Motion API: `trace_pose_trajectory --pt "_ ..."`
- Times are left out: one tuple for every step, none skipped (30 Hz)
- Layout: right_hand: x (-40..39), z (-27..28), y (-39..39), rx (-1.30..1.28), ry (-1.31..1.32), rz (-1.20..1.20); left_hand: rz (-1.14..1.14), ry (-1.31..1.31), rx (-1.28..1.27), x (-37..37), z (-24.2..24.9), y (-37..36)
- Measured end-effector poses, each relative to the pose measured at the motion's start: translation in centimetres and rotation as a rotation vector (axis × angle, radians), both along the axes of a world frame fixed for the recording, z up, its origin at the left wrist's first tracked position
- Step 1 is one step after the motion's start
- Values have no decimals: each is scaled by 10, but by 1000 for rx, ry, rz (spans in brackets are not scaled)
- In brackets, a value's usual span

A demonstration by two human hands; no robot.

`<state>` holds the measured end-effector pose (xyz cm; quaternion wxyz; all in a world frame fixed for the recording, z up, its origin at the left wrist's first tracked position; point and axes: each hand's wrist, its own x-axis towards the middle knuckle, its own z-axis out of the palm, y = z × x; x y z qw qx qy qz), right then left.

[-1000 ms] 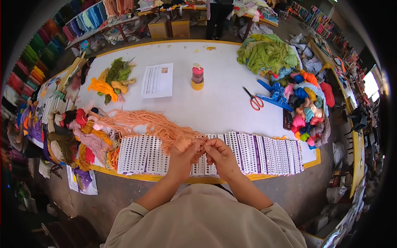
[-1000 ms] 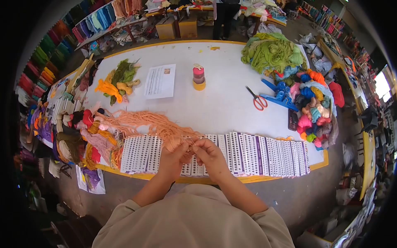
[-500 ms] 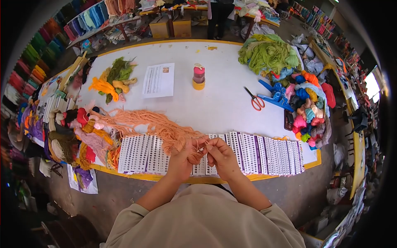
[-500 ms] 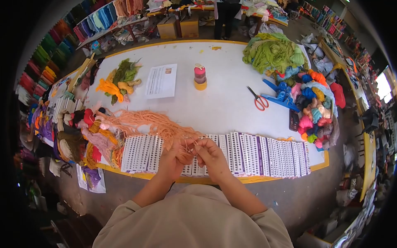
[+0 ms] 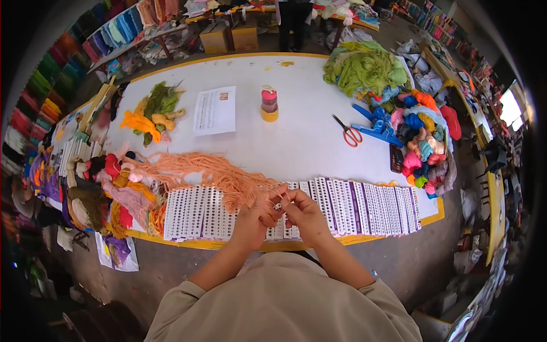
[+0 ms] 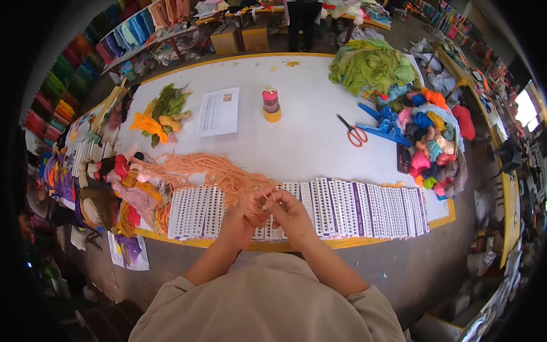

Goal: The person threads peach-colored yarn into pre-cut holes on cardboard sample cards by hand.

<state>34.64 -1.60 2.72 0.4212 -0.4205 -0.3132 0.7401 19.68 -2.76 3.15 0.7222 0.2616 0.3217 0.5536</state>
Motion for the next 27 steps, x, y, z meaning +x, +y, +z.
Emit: trace_pose_trajectory --pt "-2 2 -1 103 -124 38 -71 -7 12 -3 -1 0" --pt "-3 2 -2 205 -249 77 -143 -14 24 -6 -4 0" --pt "-3 0 -3 204 -249 73 -147 -14 24 -8 -10 1" --pt "-2 -4 -4 267 -306 65 -185 -19 13 -9 -17 1" --pt "-2 -7 -4 329 -363 57 -223 -23 2 -10 -23 0" --pt "-2 -7 -5 328 -364 54 -227 -24 2 -6 -18 0" --pt "-1 -6 -5 217 -242 7 -138 -19 14 0 -8 0" --pt "0 -4 -5 106 -121 -40 -50 -13 27 4 -1 -1" --pt "1 -2 -5 77 -15 -76 -53 -14 26 3 2 -1" --pt "1 -1 -4 78 -17 -80 -79 -9 -9 2 3 -1" --pt "2 0 -4 99 -91 -43 -105 -5 -45 1 4 0" --pt "2 0 -4 118 -164 -5 -107 -7 -45 -2 -5 2" --pt "2 -1 -4 117 -166 -7 -189 33 -42 -4 -15 5" --pt "2 -2 -5 200 -214 12 -231 53 -42 -5 -24 6" --pt "2 -4 -4 284 -262 30 -274 74 -40 -4 -22 8" --pt "2 -4 -3 265 -216 6 -255 84 -34 -1 -20 8" --pt "4 -5 0 262 -216 5 -234 93 -28 2 -17 9" --pt "7 -5 3 237 -223 8 -233 92 -32 5 -13 11" --pt "10 -6 7 209 -229 15 -196 49 -31 9 -9 15" --pt "12 -6 11 201 -228 23 -157 7 -34 12 -7 18" --pt "15 -3 15 129 -175 2 -150 7 -43 16 -6 22" --pt "17 -2 20 59 -122 -22 -119 -11 -71 20 -5 26" --pt "21 -3 26 53 -117 -19 -91 -27 -98 23 -5 30" --pt "26 -5 30 24 -58 -12 -92 -23 -105 23 -11 34" --pt "31 -7 34 -6 1 -7 -139 12 -46 22 -22 40" --pt "36 -11 38 -27 45 4 -187 43 13 23 -32 44" --pt "40 -13 43 -47 87 17 -190 42 4 29 -34 49"
